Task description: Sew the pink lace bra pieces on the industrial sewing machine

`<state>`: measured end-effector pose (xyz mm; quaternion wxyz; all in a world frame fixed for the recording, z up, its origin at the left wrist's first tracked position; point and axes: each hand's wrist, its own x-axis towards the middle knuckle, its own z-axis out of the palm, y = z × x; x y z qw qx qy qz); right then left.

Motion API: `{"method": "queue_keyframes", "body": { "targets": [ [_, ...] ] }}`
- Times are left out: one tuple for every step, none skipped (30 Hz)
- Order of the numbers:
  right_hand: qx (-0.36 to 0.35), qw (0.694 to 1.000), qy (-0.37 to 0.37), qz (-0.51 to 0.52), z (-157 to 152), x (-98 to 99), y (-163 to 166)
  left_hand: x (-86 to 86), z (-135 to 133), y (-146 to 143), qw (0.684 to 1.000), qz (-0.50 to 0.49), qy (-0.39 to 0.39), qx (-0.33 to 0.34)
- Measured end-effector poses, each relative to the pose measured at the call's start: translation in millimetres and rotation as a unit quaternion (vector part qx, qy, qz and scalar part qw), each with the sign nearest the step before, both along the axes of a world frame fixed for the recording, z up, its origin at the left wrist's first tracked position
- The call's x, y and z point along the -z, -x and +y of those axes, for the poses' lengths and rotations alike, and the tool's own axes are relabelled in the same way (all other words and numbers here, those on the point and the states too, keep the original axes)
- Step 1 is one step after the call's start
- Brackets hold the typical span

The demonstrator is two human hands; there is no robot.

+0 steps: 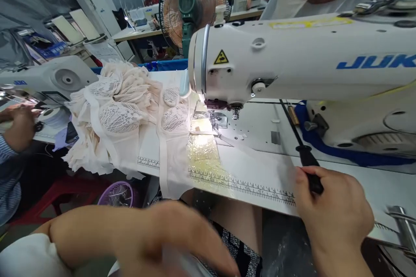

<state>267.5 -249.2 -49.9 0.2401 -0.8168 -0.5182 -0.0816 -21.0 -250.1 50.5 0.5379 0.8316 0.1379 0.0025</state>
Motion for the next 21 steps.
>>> {"method": "queue_keyframes", "body": {
  "targets": [
    [-0.003, 1.000, 0.008, 0.004, 4, 4.0, -4, 6.9, 20, 5, 0.988, -0.055, -0.093, -0.111],
    [-0.005, 1.000, 0.007, 0.006, 6, 8.1, -7, 14.8, 43, 12, 0.953, -0.079, -0.201, -0.211],
    [-0.008, 1.000, 0.003, 0.007, 8, 12.2, -9, 23.1, 67, 19, 0.922, -0.029, -0.277, -0.269],
    [-0.014, 1.000, 0.000, 0.006, 8, 16.0, -10, 30.9, 91, 27, 0.898, 0.014, -0.332, -0.289],
    [-0.024, 1.000, -0.006, -0.003, 8, 19.6, -12, 37.6, 114, 33, 0.880, 0.055, -0.362, -0.304],
    [-0.037, 0.999, -0.015, -0.016, 8, 22.8, -13, 42.8, 134, 38, 0.865, 0.074, -0.386, -0.311],
    [-0.054, 0.998, -0.028, -0.033, 8, 25.4, -14, 46.3, 151, 41, 0.863, 0.083, -0.410, -0.283],
    [-0.075, 0.995, -0.043, -0.055, 8, 27.5, -15, 48.0, 164, 42, 0.864, 0.090, -0.430, -0.246],
    [-0.097, 0.990, -0.064, -0.079, 9, 28.9, -17, 48.4, 174, 41, 0.868, 0.095, -0.444, -0.202],
    [-0.118, 0.984, -0.081, -0.102, 10, 29.3, -18, 47.7, 181, 39, 0.872, 0.104, -0.451, -0.159],
    [-0.136, 0.978, -0.101, -0.124, 11, 28.7, -19, 46.2, 186, 36, 0.875, 0.117, -0.453, -0.127],
    [-0.149, 0.971, -0.122, -0.144, 11, 26.8, -19, 44.4, 190, 32, 0.878, 0.135, -0.448, -0.106],
    [-0.156, 0.963, -0.150, -0.162, 12, 23.4, -18, 42.5, 192, 29, 0.880, 0.155, -0.439, -0.097],
    [-0.166, 0.953, -0.181, -0.175, 12, 18.6, -15, 40.7, 193, 27, 0.881, 0.174, -0.429, -0.095],
    [-0.173, 0.944, -0.211, -0.184, 12, 12.2, -9, 39.3, 195, 25, 0.884, 0.189, -0.416, -0.099],
    [-0.184, 0.939, -0.227, -0.184, 13, 4.7, 1, 38.4, 195, 24, 0.888, 0.197, -0.402, -0.103],
    [-0.207, 0.935, -0.230, -0.173, 14, -3.8, 13, 38.0, 196, 24, 0.896, 0.198, -0.383, -0.107],
    [-0.219, 0.938, -0.218, -0.157, 16, -12.6, 29, 38.1, 197, 24, 0.906, 0.192, -0.360, -0.112],
    [-0.260, 0.943, -0.168, -0.121, 21, -21.3, 47, 38.6, 198, 25, 0.917, 0.180, -0.335, -0.118],
    [-0.311, 0.935, -0.152, -0.077, 29, -29.2, 68, 39.4, 198, 27, 0.928, 0.163, -0.311, -0.122],
    [-0.352, 0.927, -0.129, -0.022, 39, -36.0, 88, 40.4, 199, 28, 0.938, 0.141, -0.290, -0.126]
  ]
}}
